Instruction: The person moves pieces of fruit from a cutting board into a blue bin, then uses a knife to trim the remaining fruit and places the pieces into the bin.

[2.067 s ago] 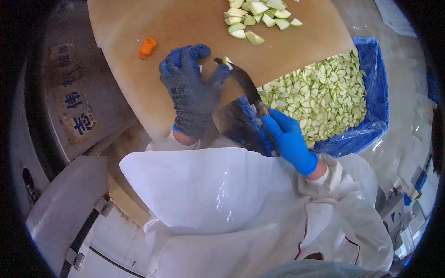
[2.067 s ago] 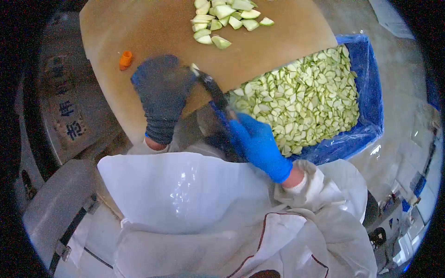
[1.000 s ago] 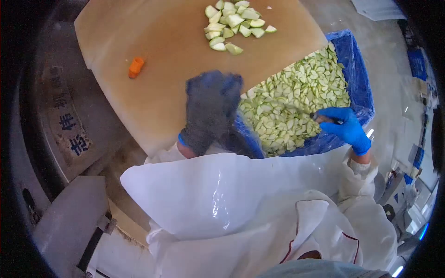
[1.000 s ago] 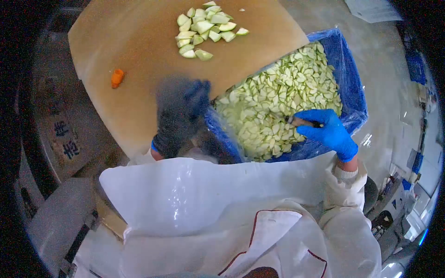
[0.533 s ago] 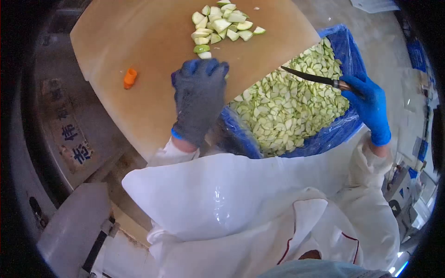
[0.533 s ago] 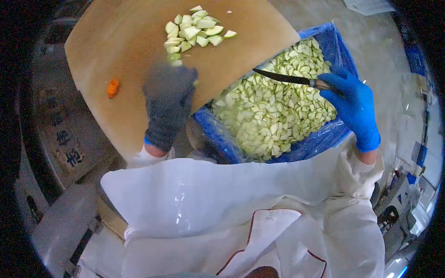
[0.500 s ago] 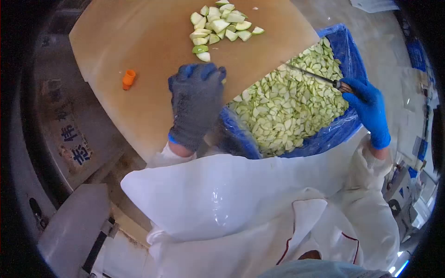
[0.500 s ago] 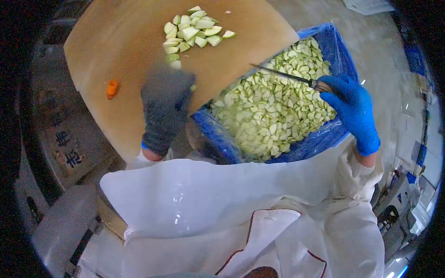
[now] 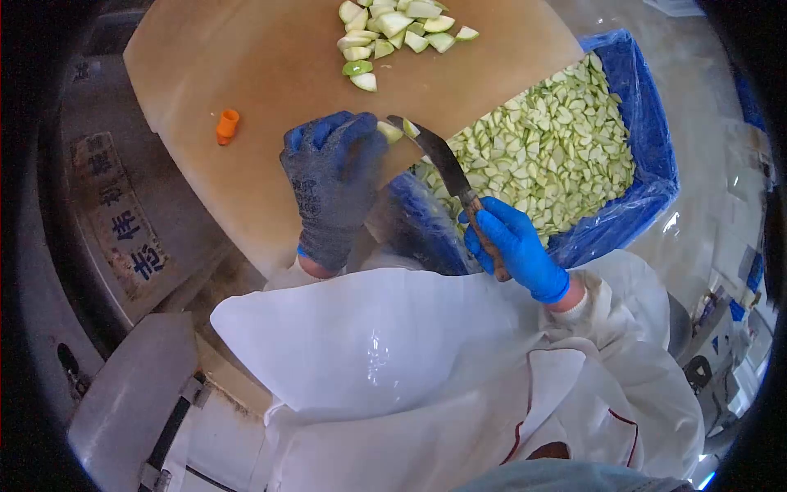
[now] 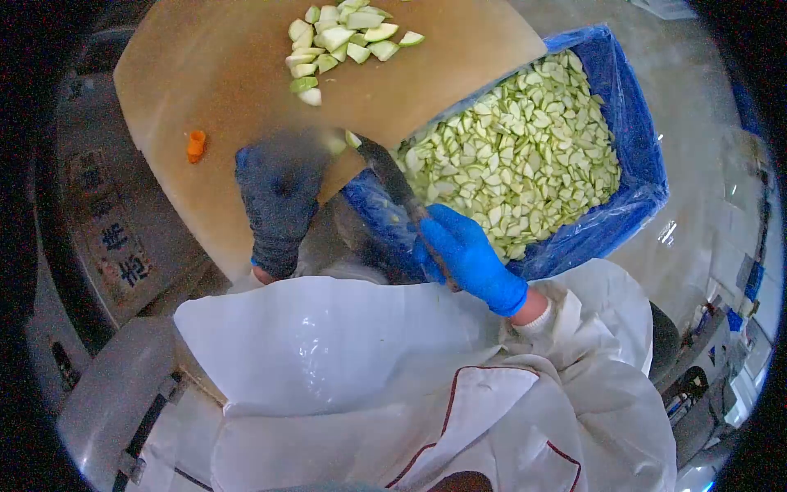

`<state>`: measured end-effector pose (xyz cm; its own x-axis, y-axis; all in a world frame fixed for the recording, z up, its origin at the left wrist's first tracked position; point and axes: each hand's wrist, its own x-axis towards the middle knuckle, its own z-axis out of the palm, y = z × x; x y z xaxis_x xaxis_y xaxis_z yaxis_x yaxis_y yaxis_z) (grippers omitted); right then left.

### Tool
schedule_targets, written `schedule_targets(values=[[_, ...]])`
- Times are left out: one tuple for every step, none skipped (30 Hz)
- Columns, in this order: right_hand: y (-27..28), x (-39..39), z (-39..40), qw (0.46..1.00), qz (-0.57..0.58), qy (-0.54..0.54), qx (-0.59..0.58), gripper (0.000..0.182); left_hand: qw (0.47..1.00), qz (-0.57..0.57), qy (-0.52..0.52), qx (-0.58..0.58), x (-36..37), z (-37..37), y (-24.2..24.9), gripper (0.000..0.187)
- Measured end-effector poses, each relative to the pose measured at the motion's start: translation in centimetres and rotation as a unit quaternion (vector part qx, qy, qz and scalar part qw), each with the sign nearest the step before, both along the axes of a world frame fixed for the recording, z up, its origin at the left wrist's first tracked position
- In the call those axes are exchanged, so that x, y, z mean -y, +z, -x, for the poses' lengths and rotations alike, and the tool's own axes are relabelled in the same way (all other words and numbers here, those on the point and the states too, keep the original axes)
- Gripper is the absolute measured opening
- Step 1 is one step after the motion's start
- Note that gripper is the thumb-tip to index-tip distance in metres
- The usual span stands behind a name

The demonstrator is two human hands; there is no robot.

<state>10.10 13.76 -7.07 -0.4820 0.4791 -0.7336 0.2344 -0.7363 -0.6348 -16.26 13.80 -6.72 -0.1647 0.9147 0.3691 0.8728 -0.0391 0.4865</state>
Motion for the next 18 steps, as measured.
schedule_targets(values=[[-0.4, 0.2, 0.1, 1.0, -0.007, -0.011, -0.004, 0.032, 1.0, -0.004, -0.001, -0.006, 0.0, 0.0, -0.2, 0.022], [-0.6, 0.3, 0.2, 1.0, -0.007, -0.015, -0.011, 0.032, 1.0, -0.008, -0.002, -0.011, 0.0, 0.1, -0.4, 0.022], [-0.9, 0.4, 0.3, 1.0, -0.007, -0.019, -0.018, 0.032, 1.0, -0.005, -0.006, -0.011, 0.0, 0.1, -0.5, 0.023], [-1.0, 0.5, 0.3, 0.999, -0.007, -0.024, -0.025, 0.032, 1.0, -0.002, -0.01, -0.01, 0.0, 0.2, -0.7, 0.023], [-1.0, 0.6, 0.4, 0.999, -0.002, -0.025, -0.034, 0.032, 1.0, 0.002, -0.015, -0.01, -0.1, 0.2, -0.8, 0.023], [-0.9, 0.5, 0.5, 0.999, 0.003, -0.028, -0.044, 0.032, 1.0, 0.001, -0.015, -0.019, -0.1, 0.2, -1.0, 0.024], [-0.7, 0.5, 0.7, 0.998, 0.008, -0.03, -0.053, 0.032, 1.0, -0.001, -0.016, -0.027, -0.1, 0.2, -1.2, 0.024], [-0.4, 0.4, 1.0, 0.999, -0.003, -0.019, -0.036, 0.031, 0.999, -0.002, -0.016, -0.036, -0.1, 0.3, -1.3, 0.024], [0.0, 0.4, 1.4, 1.0, -0.015, -0.008, -0.018, 0.031, 0.999, -0.002, -0.017, -0.037, -0.1, 0.3, -1.4, 0.025], [0.2, 0.4, 1.8, 1.0, -0.025, 0.004, -0.001, 0.031, 0.999, -0.002, -0.017, -0.038, -0.1, 0.3, -1.4, 0.025], [0.2, 0.5, 2.3, 0.998, -0.056, 0.01, 0.018, 0.031, 0.999, -0.001, -0.017, -0.039, -0.1, 0.3, -1.5, 0.025], [0.1, 0.6, 2.9, 0.995, -0.087, 0.017, 0.036, 0.03, 0.999, -0.006, -0.015, -0.035, -0.1, 0.3, -1.5, 0.025], [-0.1, 0.7, 3.4, 0.991, -0.117, 0.023, 0.055, 0.029, 0.999, -0.01, -0.013, -0.031, -0.2, 0.2, -1.4, 0.024], [-0.6, 0.9, 3.6, 0.987, -0.149, 0.029, 0.055, 0.028, 0.999, -0.014, -0.01, -0.027, -0.2, 0.2, -1.4, 0.024], [-1.4, 1.2, 3.8, 0.981, -0.18, 0.034, 0.055, 0.027, 1.0, -0.01, -0.005, -0.013, -0.3, 0.1, -1.3, 0.023], [-1.8, 1.4, 3.8, 0.975, -0.212, 0.038, 0.055, 0.026, 1.0, -0.007, 0.0, 0.001, -0.5, -0.1, -1.2, 0.023], [-1.6, 1.4, 3.8, 0.976, -0.206, 0.044, 0.063, 0.025, 1.0, -0.004, 0.004, 0.015, -0.5, -0.1, -1.1, 0.022], [-1.1, 1.5, 3.7, 0.976, -0.2, 0.05, 0.071, 0.024, 1.0, 0.005, 0.011, 0.008, -0.5, 0.0, -1.2, 0.022]])
